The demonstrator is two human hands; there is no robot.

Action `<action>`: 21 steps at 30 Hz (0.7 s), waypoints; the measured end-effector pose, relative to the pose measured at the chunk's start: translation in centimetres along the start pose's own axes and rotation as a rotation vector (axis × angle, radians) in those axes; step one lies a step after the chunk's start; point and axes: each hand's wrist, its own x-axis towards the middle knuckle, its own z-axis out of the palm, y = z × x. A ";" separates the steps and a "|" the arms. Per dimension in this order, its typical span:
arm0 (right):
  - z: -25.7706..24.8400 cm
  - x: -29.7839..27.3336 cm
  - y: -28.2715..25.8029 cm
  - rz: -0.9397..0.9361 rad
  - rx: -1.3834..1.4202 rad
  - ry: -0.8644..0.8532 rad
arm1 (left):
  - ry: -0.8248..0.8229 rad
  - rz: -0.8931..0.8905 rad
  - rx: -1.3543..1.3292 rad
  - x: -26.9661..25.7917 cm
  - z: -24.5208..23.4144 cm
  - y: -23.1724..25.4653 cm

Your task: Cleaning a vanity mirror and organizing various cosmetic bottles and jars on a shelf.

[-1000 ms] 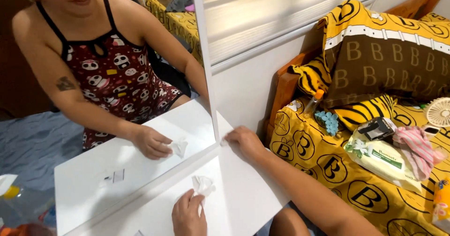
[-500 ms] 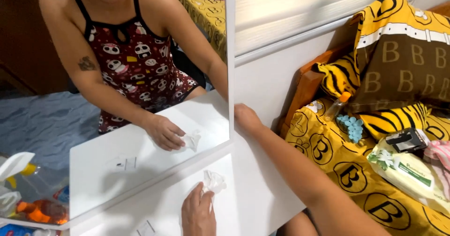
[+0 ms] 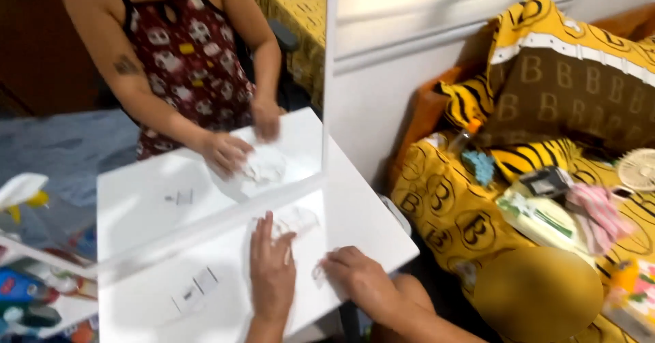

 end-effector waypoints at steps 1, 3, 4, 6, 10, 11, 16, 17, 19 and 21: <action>-0.9 -0.3 -0.6 -0.019 0.038 -0.068 | -0.006 -0.056 -0.100 -0.2 -1.6 1.2; -1.4 -0.1 0.6 -0.043 0.080 -0.130 | -0.007 -0.109 -0.194 -3.3 -1.5 1.6; -1.4 -0.3 2.3 0.096 0.047 -0.064 | 0.044 -0.070 -0.330 -6.9 0.3 1.4; -2.0 0.5 3.0 0.231 0.013 -0.005 | 0.098 -0.038 -0.464 -14.7 5.8 1.8; -0.4 1.8 -1.4 0.322 -0.142 -0.016 | -0.548 -0.238 -0.661 -28.4 16.9 3.0; 0.8 1.6 -2.4 0.313 -0.142 -0.028 | -0.718 -0.367 -0.732 -30.5 19.7 3.0; -1.0 -0.1 -1.1 0.252 -0.179 -0.017 | -0.775 -0.659 -0.826 -30.6 22.0 5.1; -2.4 0.2 -0.8 0.302 -0.229 -0.006 | -0.817 -0.696 -0.836 -30.2 22.4 5.4; -2.0 1.1 -1.8 0.400 -0.289 -0.041 | -0.758 -0.691 -0.846 -31.5 25.1 4.6; -0.8 0.6 -3.0 0.518 -0.358 -0.077 | -0.721 -0.681 -0.863 -34.1 25.2 4.9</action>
